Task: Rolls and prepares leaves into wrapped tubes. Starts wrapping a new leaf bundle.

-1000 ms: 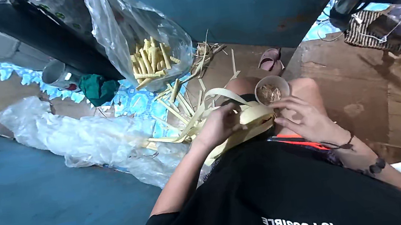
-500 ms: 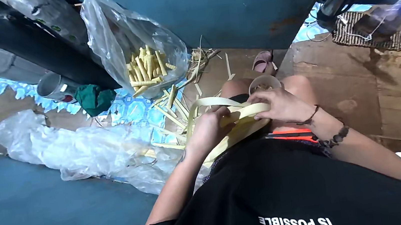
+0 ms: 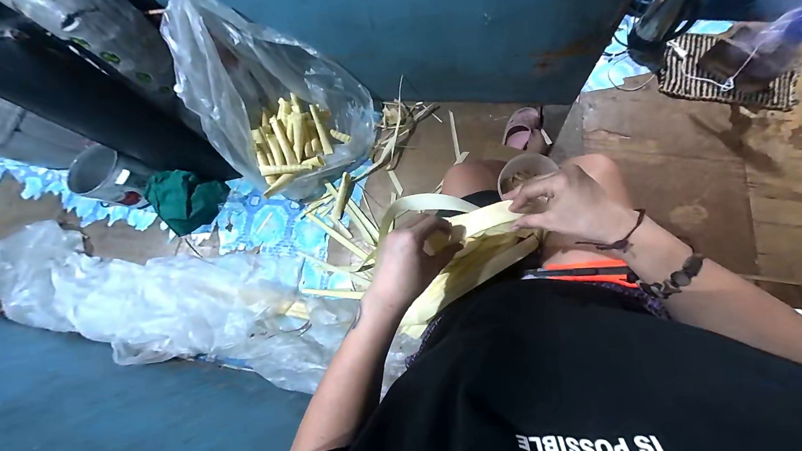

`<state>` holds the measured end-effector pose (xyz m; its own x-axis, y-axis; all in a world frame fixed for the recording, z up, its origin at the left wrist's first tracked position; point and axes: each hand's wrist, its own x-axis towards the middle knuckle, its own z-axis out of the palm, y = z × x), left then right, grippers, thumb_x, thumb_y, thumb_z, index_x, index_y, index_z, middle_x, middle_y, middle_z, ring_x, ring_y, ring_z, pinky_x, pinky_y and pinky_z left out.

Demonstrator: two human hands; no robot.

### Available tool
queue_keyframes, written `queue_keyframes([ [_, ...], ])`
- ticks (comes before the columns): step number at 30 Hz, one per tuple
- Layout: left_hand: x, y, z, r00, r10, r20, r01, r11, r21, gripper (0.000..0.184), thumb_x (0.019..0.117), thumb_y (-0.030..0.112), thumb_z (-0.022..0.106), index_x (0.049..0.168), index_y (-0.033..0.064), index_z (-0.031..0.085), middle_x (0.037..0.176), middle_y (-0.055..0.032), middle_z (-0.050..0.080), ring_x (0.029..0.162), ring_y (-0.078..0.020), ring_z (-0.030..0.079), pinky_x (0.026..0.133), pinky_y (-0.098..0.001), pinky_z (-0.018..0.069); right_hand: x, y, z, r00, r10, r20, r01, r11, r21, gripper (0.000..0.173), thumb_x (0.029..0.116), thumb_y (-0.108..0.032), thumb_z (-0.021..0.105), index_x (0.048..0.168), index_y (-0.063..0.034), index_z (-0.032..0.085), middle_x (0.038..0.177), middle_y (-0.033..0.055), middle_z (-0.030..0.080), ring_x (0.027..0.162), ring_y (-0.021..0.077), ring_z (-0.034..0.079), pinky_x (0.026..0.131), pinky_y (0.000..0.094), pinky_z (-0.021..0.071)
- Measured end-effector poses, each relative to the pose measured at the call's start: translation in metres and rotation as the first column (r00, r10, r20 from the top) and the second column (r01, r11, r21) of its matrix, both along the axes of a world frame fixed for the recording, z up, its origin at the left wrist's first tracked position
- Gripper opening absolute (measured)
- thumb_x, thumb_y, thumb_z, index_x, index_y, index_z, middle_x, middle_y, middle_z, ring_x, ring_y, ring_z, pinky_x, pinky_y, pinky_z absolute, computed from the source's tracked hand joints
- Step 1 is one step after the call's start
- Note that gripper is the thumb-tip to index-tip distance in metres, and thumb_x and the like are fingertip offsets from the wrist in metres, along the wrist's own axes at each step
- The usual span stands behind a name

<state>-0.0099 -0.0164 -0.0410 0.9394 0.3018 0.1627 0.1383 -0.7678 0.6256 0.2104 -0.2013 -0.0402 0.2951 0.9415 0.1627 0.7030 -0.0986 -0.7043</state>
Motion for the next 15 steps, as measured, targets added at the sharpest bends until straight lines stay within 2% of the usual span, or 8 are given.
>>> queue_keyframes([
  [3,0.007,-0.004,0.000,0.997,-0.043,-0.065,0.042,0.999,-0.028,0.045,0.0829,0.018,0.080,0.124,0.0065,0.065,0.111,-0.0119,0.066,0.097,-0.0254,0.067,0.086,-0.0467,0.0580,-0.007,0.004,0.003,0.995,0.022,0.095,-0.023,1.000,0.006,0.022,0.0744,-0.010,0.090,0.092,-0.0068,0.076,0.100,0.0087,0.074,0.096,0.0244,0.070,0.087,0.0464,0.0584],
  [5,0.013,-0.011,-0.002,0.997,-0.058,-0.050,0.058,0.998,-0.004,0.046,0.0826,0.019,0.079,0.126,0.0097,0.068,0.115,-0.0125,0.066,0.102,-0.0277,0.066,0.088,-0.0506,0.0567,-0.014,0.008,0.009,0.998,0.038,0.058,-0.036,0.999,-0.037,0.037,0.0705,-0.008,0.092,0.100,-0.0050,0.069,0.093,0.0099,0.070,0.090,0.0255,0.069,0.083,0.0465,0.0581],
  [7,0.019,-0.020,-0.005,0.997,-0.076,0.001,0.076,0.997,-0.003,0.041,0.0863,0.027,0.077,0.123,0.0088,0.069,0.113,-0.0113,0.066,0.104,-0.0270,0.066,0.089,-0.0521,0.0550,-0.017,0.011,0.016,0.995,0.038,-0.092,-0.049,0.992,-0.116,0.045,0.0728,-0.013,0.093,0.108,-0.0068,0.065,0.082,0.0059,0.067,0.074,0.0194,0.067,0.070,0.0408,0.0590],
  [8,0.021,-0.024,-0.004,0.997,-0.074,0.025,0.075,0.997,-0.035,0.043,0.0885,0.033,0.077,0.122,0.0068,0.068,0.114,-0.0110,0.067,0.106,-0.0260,0.066,0.093,-0.0521,0.0536,-0.017,0.012,0.017,0.984,0.026,-0.174,-0.052,0.987,-0.150,0.043,0.0739,-0.016,0.093,0.107,-0.0077,0.066,0.076,0.0049,0.066,0.067,0.0180,0.065,0.065,0.0398,0.0572],
  [11,0.023,-0.030,-0.004,0.991,-0.055,0.123,0.073,0.987,-0.141,0.052,0.0880,0.036,0.080,0.123,0.0013,0.065,0.112,-0.0115,0.069,0.105,-0.0219,0.068,0.095,-0.0445,0.0561,-0.011,0.012,0.020,0.910,0.004,-0.414,-0.097,0.974,-0.203,0.026,0.0759,-0.016,0.091,0.089,-0.0084,0.070,0.068,0.0043,0.065,0.058,0.0136,0.062,0.055,0.0329,0.0529],
  [13,0.023,-0.029,-0.005,0.985,-0.058,0.160,0.090,0.976,-0.200,0.053,0.0877,0.036,0.081,0.125,0.0029,0.064,0.110,-0.0098,0.070,0.098,-0.0182,0.068,0.089,-0.0398,0.0585,-0.003,0.010,0.014,0.757,0.130,-0.641,-0.221,0.973,-0.063,0.016,0.0785,-0.008,0.084,0.087,-0.0058,0.071,0.073,0.0021,0.069,0.062,0.0076,0.064,0.056,0.0234,0.0545],
  [14,0.023,-0.029,-0.006,0.985,-0.055,0.162,0.091,0.971,-0.220,0.052,0.0878,0.034,0.081,0.126,0.0038,0.065,0.110,-0.0093,0.070,0.096,-0.0175,0.069,0.088,-0.0395,0.0589,0.002,0.009,0.009,0.693,0.224,-0.685,-0.279,0.960,0.033,0.011,0.0815,-0.010,0.080,0.090,-0.0057,0.073,0.085,0.0007,0.072,0.073,0.0058,0.067,0.064,0.0216,0.0577],
  [15,0.022,-0.028,-0.007,0.987,-0.047,0.157,0.084,0.967,-0.239,0.049,0.0887,0.032,0.080,0.126,0.0041,0.065,0.111,-0.0089,0.071,0.098,-0.0169,0.069,0.089,-0.0395,0.0589,0.006,0.010,0.004,0.682,0.290,-0.671,-0.313,0.945,0.091,0.012,0.0848,-0.015,0.079,0.091,-0.0058,0.075,0.102,0.0011,0.072,0.088,0.0065,0.068,0.075,0.0226,0.0590],
])
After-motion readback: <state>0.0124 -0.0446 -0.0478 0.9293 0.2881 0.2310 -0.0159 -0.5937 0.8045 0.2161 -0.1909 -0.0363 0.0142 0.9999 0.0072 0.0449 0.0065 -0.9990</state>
